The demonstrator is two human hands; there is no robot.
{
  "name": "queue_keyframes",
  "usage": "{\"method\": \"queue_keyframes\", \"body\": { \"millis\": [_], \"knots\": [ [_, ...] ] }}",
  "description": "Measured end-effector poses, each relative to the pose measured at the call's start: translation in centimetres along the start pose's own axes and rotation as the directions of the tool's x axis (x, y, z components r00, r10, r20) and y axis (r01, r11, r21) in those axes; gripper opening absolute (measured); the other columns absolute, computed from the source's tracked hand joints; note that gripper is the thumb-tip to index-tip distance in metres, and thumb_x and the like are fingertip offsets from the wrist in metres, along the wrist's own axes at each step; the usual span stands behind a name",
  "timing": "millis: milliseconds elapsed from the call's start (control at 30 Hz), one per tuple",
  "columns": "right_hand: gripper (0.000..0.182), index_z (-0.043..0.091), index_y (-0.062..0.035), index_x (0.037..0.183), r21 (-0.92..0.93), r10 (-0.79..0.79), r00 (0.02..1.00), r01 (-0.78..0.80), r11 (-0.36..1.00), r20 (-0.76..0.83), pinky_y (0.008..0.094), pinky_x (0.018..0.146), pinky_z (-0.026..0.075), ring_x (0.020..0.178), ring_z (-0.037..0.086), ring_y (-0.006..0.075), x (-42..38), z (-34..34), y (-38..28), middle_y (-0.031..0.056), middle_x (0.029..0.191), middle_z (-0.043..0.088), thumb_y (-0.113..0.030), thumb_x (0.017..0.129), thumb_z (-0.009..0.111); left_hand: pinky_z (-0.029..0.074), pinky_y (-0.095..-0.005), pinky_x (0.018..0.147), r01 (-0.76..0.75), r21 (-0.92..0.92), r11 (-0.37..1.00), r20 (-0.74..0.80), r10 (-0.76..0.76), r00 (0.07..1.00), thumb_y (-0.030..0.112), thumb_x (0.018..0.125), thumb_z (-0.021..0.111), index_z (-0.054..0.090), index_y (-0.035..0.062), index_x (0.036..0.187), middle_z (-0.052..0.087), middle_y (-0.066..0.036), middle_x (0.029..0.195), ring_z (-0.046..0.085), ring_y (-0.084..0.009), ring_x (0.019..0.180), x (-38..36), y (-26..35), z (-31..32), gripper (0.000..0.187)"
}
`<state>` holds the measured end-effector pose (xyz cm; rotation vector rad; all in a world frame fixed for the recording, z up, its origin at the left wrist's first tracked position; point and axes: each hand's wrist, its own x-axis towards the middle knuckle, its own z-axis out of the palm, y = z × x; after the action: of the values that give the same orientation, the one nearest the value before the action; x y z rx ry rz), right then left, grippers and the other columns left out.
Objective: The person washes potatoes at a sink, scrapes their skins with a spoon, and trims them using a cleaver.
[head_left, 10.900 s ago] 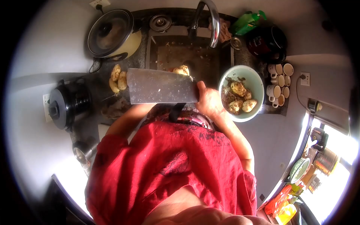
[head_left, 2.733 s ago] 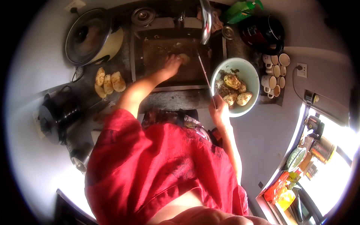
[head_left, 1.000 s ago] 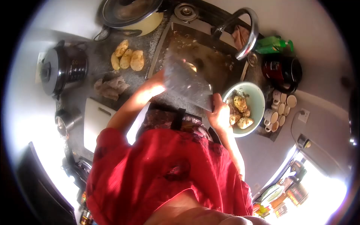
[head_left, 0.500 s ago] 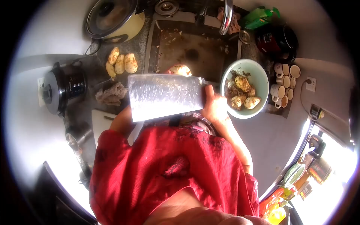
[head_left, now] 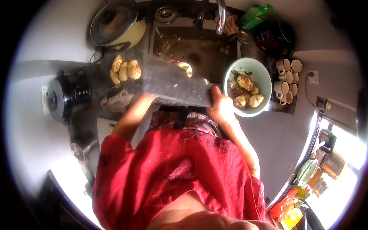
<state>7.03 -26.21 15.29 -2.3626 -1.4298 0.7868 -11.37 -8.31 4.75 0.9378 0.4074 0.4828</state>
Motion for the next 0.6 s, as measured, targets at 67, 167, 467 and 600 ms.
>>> {"method": "queue_keyframes", "body": {
  "millis": [67, 167, 467, 600],
  "knots": [
    [0.039, 0.049, -0.0030, 0.106, -0.061, -0.002, 0.999, 0.005, 0.998, 0.050, 0.0480, 0.069, 0.052, 0.074, 0.064, 0.0417, 0.1, 0.0, -0.7, 0.0242, 0.075, 0.064, -0.011, 0.071, 0.063, 0.046, -0.0310, 0.097, -0.009, 0.064, 0.998, -0.020, 0.010, 1.000, 0.024, 0.085, 0.064, 0.042, 0.0037, 0.130, 0.052, -0.011, 0.125, 0.052, -0.0197, 0.116, 1.0, 0.2, 0.9, 0.054],
    [0.041, 0.048, -0.0018, 0.107, -0.098, -0.009, 0.999, 0.014, 0.995, 0.052, 0.0475, 0.070, 0.052, 0.074, 0.064, 0.0415, 0.2, 0.0, -0.7, 0.0239, 0.075, 0.064, -0.010, 0.070, 0.063, 0.046, -0.0308, 0.096, 0.011, 0.222, 0.975, -0.103, 0.013, 0.995, 0.023, 0.086, 0.061, 0.043, 0.0044, 0.127, 0.054, -0.011, 0.120, 0.054, -0.0195, 0.111, 1.2, 0.4, 1.9, 0.049],
    [0.027, 0.062, 0.0030, 0.093, 0.131, 0.247, 0.969, -0.244, 0.961, -0.006, 0.0474, 0.075, 0.050, 0.083, 0.064, 0.0418, 3.0, 2.5, 6.3, 0.0279, 0.080, 0.064, -0.018, 0.078, 0.057, 0.047, -0.0312, 0.094, -0.175, 0.143, 0.974, -0.085, 0.188, 0.978, 0.015, 0.067, 0.085, 0.044, 0.0079, 0.126, 0.055, -0.007, 0.116, 0.055, -0.0191, 0.109, -0.6, 4.7, 3.5, 0.071],
    [0.024, 0.061, 0.0039, 0.087, 0.479, 0.344, 0.929, -0.366, 0.798, 0.137, 0.0395, 0.053, 0.047, 0.053, 0.059, 0.0256, 2.7, 3.1, 7.7, 0.0158, 0.060, 0.058, -0.017, 0.082, 0.051, 0.046, -0.0316, 0.094, -0.238, 0.256, 0.937, -0.168, 0.286, 0.944, 0.011, 0.071, 0.081, 0.040, 0.0080, 0.129, 0.052, -0.009, 0.119, 0.053, -0.0195, 0.112, -1.5, 5.0, 2.2, 0.072]
  ]
}}
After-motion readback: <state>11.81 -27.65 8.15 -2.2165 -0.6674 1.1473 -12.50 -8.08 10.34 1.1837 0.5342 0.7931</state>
